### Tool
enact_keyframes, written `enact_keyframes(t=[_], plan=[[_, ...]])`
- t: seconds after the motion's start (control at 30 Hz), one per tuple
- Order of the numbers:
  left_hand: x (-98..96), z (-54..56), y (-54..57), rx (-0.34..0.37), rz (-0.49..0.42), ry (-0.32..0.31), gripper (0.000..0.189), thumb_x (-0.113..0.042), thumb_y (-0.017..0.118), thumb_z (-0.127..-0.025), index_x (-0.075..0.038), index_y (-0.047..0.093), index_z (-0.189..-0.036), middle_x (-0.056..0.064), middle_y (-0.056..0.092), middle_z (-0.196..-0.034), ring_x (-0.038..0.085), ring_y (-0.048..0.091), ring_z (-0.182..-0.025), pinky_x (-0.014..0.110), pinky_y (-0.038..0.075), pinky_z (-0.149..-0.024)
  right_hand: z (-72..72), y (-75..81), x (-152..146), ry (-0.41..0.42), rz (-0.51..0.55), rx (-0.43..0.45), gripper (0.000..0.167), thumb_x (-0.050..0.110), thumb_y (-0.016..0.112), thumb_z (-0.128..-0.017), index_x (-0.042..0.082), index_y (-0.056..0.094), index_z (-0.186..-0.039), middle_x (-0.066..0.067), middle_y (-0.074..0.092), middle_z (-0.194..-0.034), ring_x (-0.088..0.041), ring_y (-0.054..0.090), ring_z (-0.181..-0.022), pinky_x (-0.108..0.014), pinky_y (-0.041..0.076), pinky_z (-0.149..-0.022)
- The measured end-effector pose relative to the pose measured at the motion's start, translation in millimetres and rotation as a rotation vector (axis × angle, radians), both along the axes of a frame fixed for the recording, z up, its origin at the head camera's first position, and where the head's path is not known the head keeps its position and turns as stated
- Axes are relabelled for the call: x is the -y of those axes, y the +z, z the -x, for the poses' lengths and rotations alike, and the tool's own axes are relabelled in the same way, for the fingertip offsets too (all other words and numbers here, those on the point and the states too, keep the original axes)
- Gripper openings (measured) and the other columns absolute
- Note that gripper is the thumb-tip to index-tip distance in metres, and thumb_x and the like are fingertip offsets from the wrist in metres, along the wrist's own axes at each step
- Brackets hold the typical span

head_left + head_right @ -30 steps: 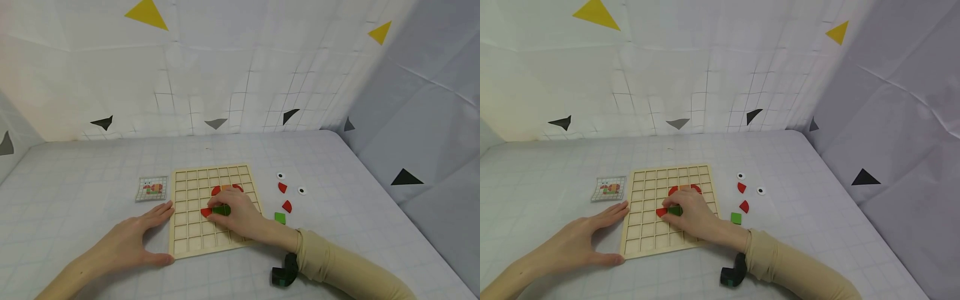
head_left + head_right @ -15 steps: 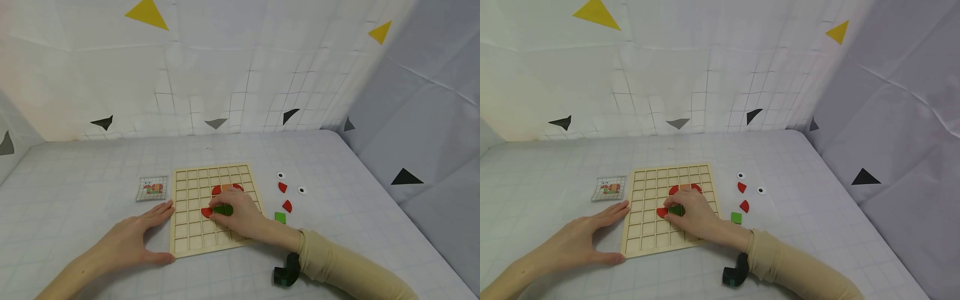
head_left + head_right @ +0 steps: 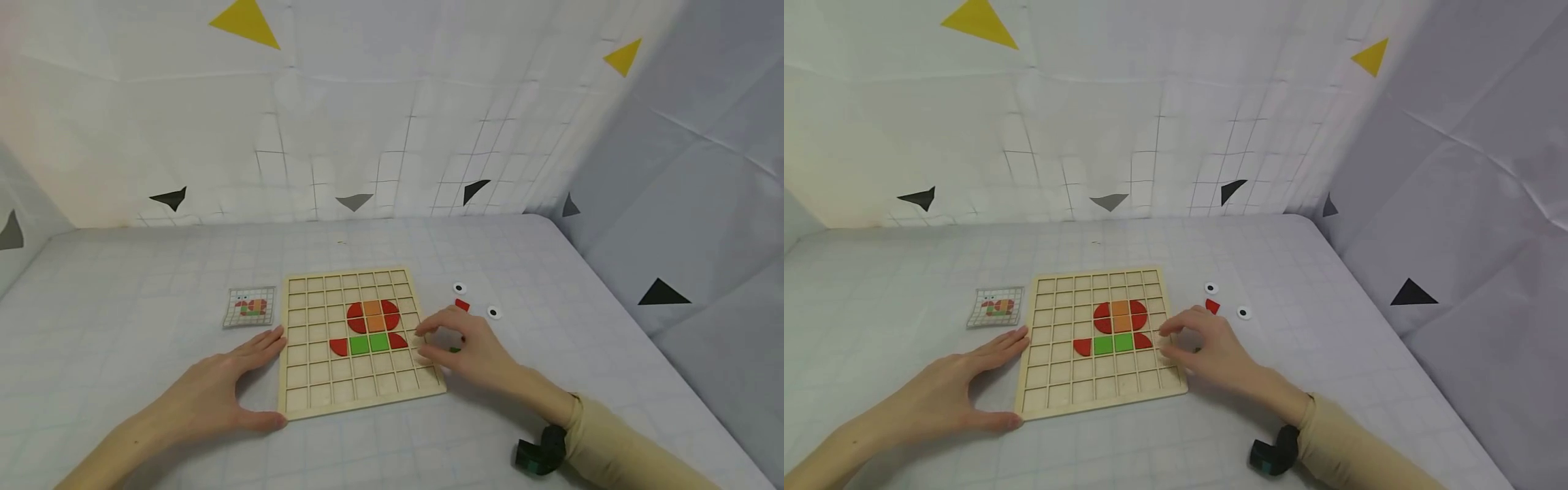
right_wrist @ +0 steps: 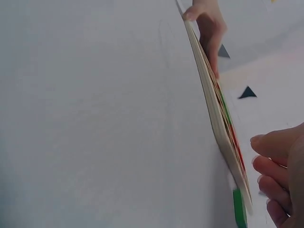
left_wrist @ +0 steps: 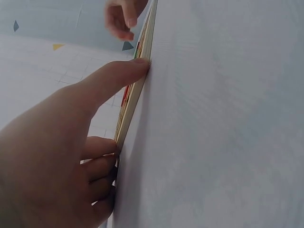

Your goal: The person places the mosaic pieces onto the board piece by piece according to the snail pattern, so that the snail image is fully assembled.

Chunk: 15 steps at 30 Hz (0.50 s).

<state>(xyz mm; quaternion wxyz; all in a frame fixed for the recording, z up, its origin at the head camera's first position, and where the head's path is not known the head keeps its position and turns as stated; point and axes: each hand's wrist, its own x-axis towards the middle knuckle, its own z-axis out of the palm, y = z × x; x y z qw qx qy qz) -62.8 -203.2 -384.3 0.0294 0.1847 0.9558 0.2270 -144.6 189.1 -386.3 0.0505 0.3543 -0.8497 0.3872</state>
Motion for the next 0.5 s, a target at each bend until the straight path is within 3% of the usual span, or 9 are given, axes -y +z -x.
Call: enact_keyframes(t=[0.13,0.5], plan=[[0.6,0.1,-0.2,0.011,-0.004,-0.002,0.102,-0.081,0.069,-0.068,-0.025,0.048,-0.150,-0.010,0.037,-0.159,0.023,0.040,-0.145,0.056,0.044,-0.103,-6.1,-1.6,-26.6,-0.054,-0.036,-0.006,0.029,0.018,0.083,-0.082,0.024,0.072,-0.108,0.011,0.070,-0.100,-0.013,0.057,-0.086,-0.028,0.046,-0.071],[0.5,0.3,-0.8,0.018,-0.010,-0.009,0.101,-0.082,0.067,-0.069,-0.025,0.047,-0.151,-0.010,0.037,-0.160,0.024,0.039,-0.145,0.056,0.044,-0.104,-10.1,-12.0,-54.2,-0.014,-0.004,-0.116,0.040,0.008,0.090,-0.071,0.020,0.073,-0.105,0.008,0.071,-0.097,-0.013,0.059,-0.089,-0.023,0.047,-0.080]])
